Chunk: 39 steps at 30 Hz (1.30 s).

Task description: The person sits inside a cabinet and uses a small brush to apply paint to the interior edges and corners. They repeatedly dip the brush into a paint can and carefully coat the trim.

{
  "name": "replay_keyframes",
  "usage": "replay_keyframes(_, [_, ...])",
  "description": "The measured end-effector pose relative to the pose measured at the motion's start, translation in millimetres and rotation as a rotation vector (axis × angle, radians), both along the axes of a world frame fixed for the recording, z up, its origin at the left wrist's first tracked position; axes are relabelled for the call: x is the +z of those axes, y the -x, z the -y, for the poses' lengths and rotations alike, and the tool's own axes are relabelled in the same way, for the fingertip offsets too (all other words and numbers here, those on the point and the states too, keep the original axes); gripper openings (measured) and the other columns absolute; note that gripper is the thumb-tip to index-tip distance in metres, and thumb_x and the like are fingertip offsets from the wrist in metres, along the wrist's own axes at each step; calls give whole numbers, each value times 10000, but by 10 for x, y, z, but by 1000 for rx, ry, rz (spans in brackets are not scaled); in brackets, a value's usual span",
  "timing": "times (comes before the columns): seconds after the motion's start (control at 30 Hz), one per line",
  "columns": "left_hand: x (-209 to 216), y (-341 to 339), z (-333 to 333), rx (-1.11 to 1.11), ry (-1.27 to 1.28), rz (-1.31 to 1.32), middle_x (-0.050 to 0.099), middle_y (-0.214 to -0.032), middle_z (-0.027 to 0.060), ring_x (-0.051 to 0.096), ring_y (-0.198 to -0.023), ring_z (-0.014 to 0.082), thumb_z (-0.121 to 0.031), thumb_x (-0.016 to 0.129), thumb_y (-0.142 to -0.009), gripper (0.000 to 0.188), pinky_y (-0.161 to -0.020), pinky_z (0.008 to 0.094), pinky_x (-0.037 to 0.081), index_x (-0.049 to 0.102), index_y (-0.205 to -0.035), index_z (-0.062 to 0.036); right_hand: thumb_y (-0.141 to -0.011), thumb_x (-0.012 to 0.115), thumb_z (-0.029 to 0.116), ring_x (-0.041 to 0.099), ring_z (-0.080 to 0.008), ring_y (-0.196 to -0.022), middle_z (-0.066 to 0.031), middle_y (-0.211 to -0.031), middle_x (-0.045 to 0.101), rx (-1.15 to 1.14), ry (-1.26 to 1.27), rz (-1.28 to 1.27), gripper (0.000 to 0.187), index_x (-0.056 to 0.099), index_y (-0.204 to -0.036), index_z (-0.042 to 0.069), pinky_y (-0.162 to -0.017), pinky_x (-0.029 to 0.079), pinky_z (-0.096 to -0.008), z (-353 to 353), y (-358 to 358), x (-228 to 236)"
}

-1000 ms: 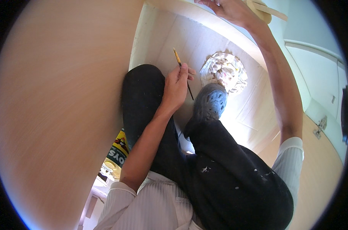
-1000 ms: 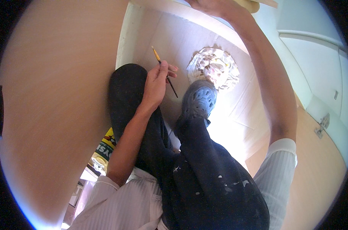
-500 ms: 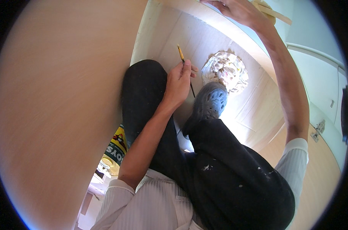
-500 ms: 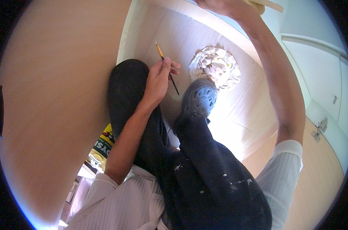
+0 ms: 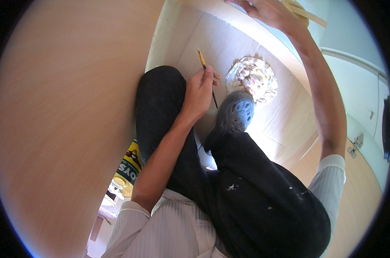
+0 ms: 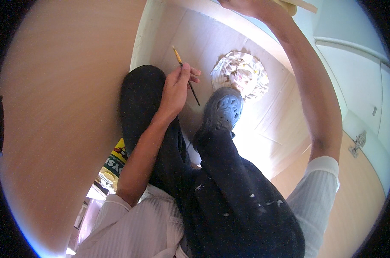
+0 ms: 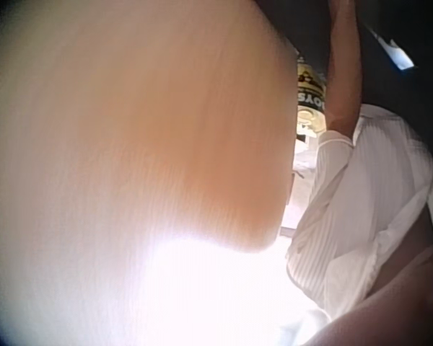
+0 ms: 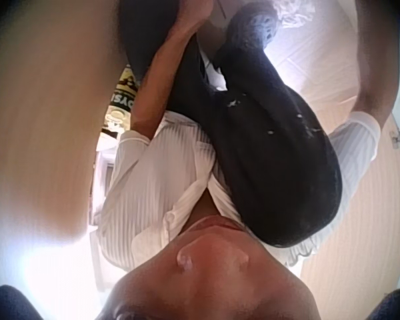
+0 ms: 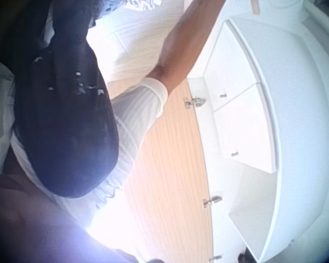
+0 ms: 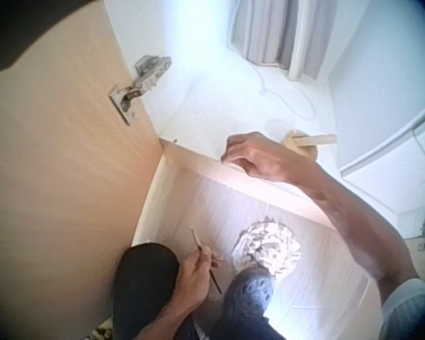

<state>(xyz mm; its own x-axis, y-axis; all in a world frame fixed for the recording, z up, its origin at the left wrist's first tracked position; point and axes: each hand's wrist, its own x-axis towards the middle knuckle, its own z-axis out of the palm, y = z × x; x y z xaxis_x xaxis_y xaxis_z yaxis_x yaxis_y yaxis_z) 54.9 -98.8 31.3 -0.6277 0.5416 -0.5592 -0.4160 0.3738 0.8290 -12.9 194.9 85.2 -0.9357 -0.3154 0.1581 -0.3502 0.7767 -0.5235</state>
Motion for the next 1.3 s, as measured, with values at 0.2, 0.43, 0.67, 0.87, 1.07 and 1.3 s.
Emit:
replay_keyframes(0.2, [-59,-21,-13,-11,-26,-28,703,-987,45,638,-852,122,-368,373,-1097,456,-753,289,438,674,-986,-44,-789,626,-99,674,-347,-844,-191,-924,675,54,12,-33,189,691,-957,-40,-727,538,-418,34,119,11])
replay_keyframes(0.43, [-12,1,20,-7,12,-16,703,-983,46,633,-851,125,-373,375,-1096,459,-753,297,438,675,-979,-46,-795,624,-88,675,-348,-859,-192,-934,679,-11,-19,0,185,691,-960,-39,-738,539,-410,27,11,-3])
replay_keyframes(0.67, [-28,-5,-16,-16,13,-1,706,-993,55,638,-868,131,-385,380,-1093,464,-757,296,439,677,-980,-47,-820,620,-76,687,-313,-872,-174,-949,686,16,-11,-66,180,700,-968,-14,-724,549,-383,84,236,-61])
replay_keyframes(0.87, [25,-4,2,78,-22,-12,674,-859,93,615,-791,170,-328,419,-1086,459,-766,334,488,669,-952,34,-848,636,-39,667,-317,-841,-152,-927,667,-441,305,-62,136,669,-964,23,-721,529,-384,247,-149,204])
replay_keyframes(1.07, [-5,-24,-18,-10,-21,-17,679,-920,56,617,-823,137,-370,390,-1092,469,-746,305,451,674,-970,-16,-899,743,63,592,-114,-745,-30,-832,667,-451,378,-55,118,653,-922,-9,-715,503,-283,181,-526,-58])
replay_keyframes(1.3, [-86,-34,25,-35,-17,-21,691,-961,46,622,-842,128,-390,380,-1095,477,-740,295,439,671,-974,-32,-961,595,58,669,-340,-929,-174,-1030,706,-316,90,-221,275,646,-1231,75,-864,530,-422,348,-40,-148])
